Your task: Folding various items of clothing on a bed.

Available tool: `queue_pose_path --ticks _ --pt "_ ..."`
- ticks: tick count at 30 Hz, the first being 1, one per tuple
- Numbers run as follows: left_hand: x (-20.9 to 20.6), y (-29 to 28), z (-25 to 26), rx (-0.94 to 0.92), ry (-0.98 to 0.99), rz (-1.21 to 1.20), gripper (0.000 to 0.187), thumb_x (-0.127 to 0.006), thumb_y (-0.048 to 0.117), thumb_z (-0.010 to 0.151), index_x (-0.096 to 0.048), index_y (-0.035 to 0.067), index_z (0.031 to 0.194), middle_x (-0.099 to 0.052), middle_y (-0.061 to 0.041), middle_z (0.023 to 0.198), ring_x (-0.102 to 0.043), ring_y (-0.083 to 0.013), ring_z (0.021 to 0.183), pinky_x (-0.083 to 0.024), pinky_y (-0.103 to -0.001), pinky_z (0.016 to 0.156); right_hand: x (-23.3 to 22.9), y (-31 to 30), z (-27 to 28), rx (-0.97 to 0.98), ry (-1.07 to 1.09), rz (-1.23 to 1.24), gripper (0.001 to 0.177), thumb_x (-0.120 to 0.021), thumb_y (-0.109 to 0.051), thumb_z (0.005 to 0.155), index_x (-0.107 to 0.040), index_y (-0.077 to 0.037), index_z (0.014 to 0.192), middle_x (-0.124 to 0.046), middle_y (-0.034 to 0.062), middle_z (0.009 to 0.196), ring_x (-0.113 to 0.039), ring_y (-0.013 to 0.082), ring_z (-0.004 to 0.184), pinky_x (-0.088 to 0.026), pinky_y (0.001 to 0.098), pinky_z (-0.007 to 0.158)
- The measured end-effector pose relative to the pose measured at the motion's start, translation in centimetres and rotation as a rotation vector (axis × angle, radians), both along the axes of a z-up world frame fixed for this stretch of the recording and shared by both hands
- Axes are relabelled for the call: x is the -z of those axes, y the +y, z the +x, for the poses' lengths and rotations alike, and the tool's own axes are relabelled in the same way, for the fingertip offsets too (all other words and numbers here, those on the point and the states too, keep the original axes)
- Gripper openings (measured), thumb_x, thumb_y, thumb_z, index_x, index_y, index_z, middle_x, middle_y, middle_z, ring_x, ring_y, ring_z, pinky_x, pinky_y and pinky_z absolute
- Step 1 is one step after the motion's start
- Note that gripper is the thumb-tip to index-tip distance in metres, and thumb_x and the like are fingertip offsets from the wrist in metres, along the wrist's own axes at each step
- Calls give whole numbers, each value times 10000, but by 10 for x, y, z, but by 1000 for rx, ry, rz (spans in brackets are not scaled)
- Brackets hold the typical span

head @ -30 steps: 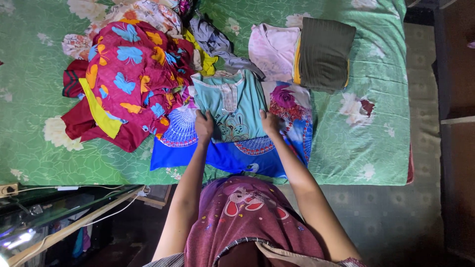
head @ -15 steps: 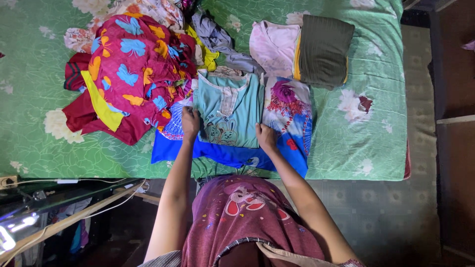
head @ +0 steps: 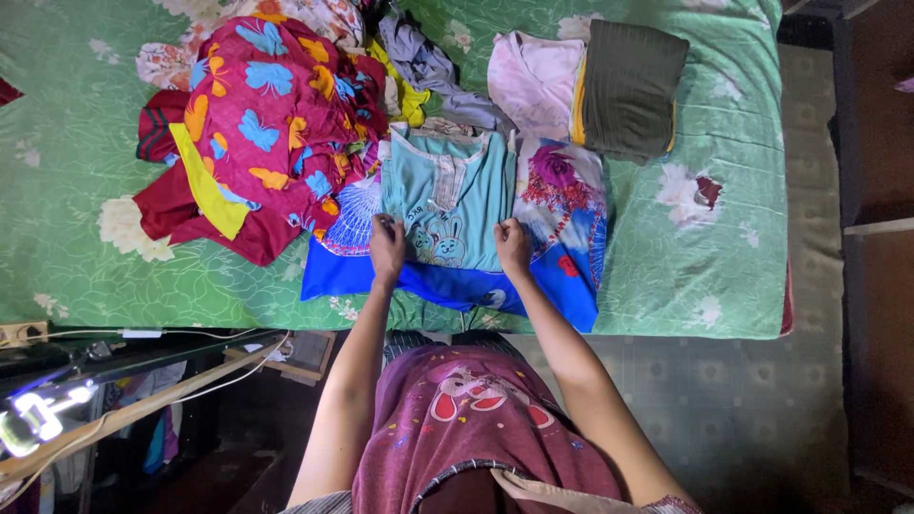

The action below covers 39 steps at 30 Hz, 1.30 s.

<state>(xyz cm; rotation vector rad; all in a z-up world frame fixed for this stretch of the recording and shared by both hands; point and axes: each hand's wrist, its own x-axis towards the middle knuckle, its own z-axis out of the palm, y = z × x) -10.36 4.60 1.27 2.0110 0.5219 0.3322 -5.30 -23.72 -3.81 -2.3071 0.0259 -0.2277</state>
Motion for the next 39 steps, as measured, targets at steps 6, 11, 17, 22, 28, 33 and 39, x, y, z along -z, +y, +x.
queue_pose_path --ticks 6,11,17,22,28,33,39 --pt "2 3 0 118 -121 259 186 -673 223 963 -713 47 1003 -673 -260 1005 -667 -413 886 -542 -462 787 41 -7 8 27 -82 -5 197 -730 -218 900 -628 -51 880 -692 143 775 -671 358 798 -520 475 719" --pt "47 21 21 -24 -61 41 234 -591 239 1027 -659 15 1032 -703 -218 905 -697 -359 813 -543 -445 750 32 -7 10 56 -120 162 147 -642 -174 979 -593 -35 984 -671 150 843 -669 327 821 -525 437 751" --pt "104 37 19 -202 9 -79 298 -595 264 1027 -653 -28 1016 -713 -200 837 -686 -289 747 -536 -417 722 73 -32 14 117 -30 198 196 -645 -212 1003 -623 -17 1006 -689 147 844 -688 285 787 -536 408 728" --pt "88 37 8 -152 58 -133 358 -623 306 1011 -688 -45 986 -716 -188 813 -666 -238 734 -533 -392 716 68 -36 9 108 151 227 263 -695 -291 990 -698 -33 939 -725 130 800 -702 256 736 -547 382 694" --pt "67 25 0 -53 -7 -148 373 -612 322 1039 -684 -36 964 -693 -180 796 -598 -181 732 -509 -382 709 34 -13 -1 118 44 184 269 -677 -282 978 -683 -18 929 -712 145 779 -708 277 714 -544 398 677" --pt "-16 6 -11 -132 -119 -191 316 -518 290 1083 -639 -1 1058 -654 -233 823 -549 -247 691 -491 -436 672 16 11 -9 244 -197 152 209 -489 -217 1100 -581 -32 1073 -651 231 941 -637 432 876 -491 497 768" --pt "-20 24 -26 41 -10 65 297 -480 272 1099 -613 13 1158 -668 -298 960 -607 -520 879 -470 -538 705 -7 10 -29 211 -86 60 229 -432 -257 1103 -541 -58 1129 -671 255 942 -641 487 876 -463 567 707"
